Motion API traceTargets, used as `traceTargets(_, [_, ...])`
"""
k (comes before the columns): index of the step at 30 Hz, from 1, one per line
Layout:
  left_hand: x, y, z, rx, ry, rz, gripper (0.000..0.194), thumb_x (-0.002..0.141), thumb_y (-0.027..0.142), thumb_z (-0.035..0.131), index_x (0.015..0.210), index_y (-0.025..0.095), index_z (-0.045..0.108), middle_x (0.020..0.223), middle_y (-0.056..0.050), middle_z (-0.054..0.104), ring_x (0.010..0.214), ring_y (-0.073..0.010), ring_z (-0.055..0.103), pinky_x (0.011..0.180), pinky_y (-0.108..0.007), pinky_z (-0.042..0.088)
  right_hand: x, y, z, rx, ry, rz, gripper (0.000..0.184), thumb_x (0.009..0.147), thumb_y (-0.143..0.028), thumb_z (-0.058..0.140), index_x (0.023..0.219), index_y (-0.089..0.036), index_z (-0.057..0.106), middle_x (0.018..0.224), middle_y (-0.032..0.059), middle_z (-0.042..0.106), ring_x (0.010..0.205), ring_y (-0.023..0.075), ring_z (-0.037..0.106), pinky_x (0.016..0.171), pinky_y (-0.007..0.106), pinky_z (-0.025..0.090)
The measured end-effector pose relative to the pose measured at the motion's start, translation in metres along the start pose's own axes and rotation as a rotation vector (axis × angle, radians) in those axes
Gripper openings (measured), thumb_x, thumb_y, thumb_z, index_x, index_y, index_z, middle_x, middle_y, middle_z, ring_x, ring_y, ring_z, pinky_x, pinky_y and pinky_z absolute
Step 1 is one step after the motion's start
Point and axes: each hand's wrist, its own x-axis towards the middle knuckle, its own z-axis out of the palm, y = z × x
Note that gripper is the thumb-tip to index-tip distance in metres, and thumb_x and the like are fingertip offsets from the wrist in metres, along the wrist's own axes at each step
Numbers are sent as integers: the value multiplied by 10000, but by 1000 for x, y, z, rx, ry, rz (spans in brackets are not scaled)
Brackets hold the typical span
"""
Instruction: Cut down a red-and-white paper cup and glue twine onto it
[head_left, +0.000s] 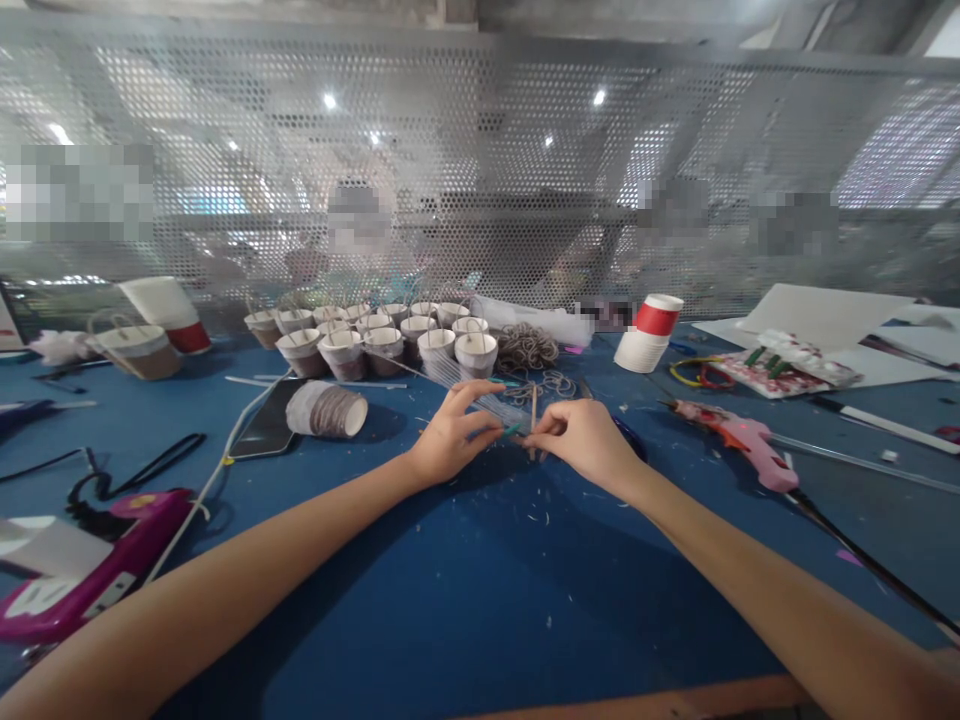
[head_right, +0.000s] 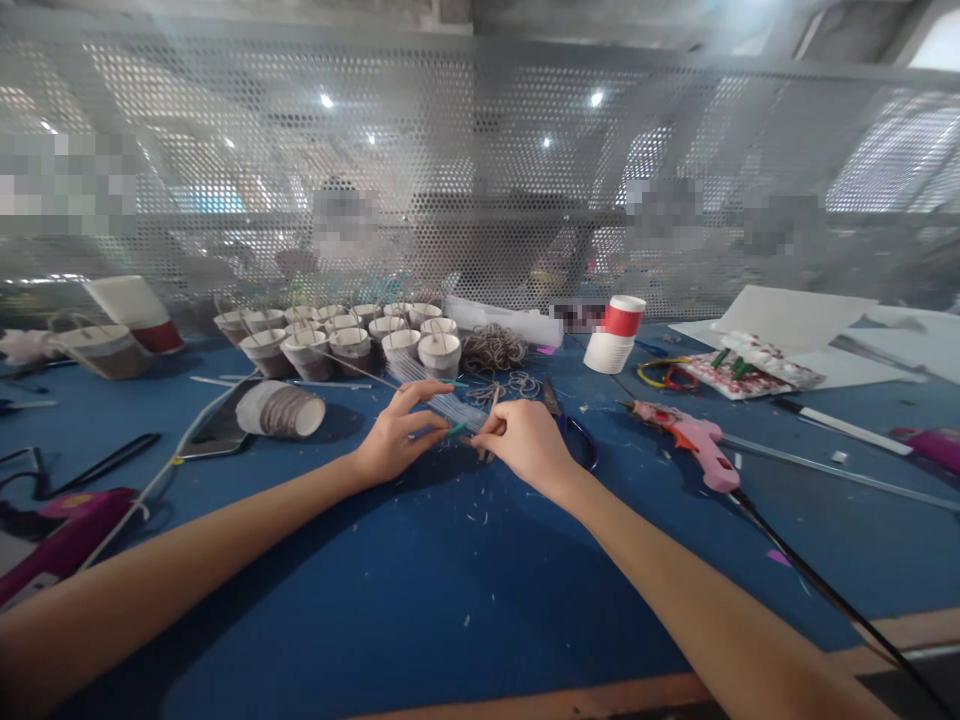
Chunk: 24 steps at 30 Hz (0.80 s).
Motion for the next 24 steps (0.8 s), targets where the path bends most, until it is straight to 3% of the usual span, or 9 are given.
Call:
traceTargets(9, [0, 0, 0, -2, 3, -15, 94, 839, 195, 540, 784, 172, 612, 1180, -99, 536, 1088, -217, 487, 876, -441, 467, -1, -2, 2, 13, -8, 7, 214, 699, -338, 686, 558, -209, 590, 543, 12, 660, 520, 151, 618, 537, 272, 456])
traceTargets(17, [0, -2, -1, -135, -2, -43, 104, 845, 173, 522, 784, 156, 605, 1263, -130, 512, 1145, -219, 496, 902, -429, 478, -1, -2, 2, -16, 36, -32, 225, 704, -288, 678, 539, -204, 550, 534, 1, 641, 497, 125, 578, 496, 247, 404])
traceTargets(24, [0, -1, -2, -208, -21, -4, 94, 846, 155, 517, 792, 147, 594, 1338, -150, 468, 1167, -216, 507, 899, -416, 505, 1, 1, 3, 10, 41, -35, 262, 706, -366, 678, 540, -202, 559, 538, 4, 640, 497, 129, 571, 496, 248, 403])
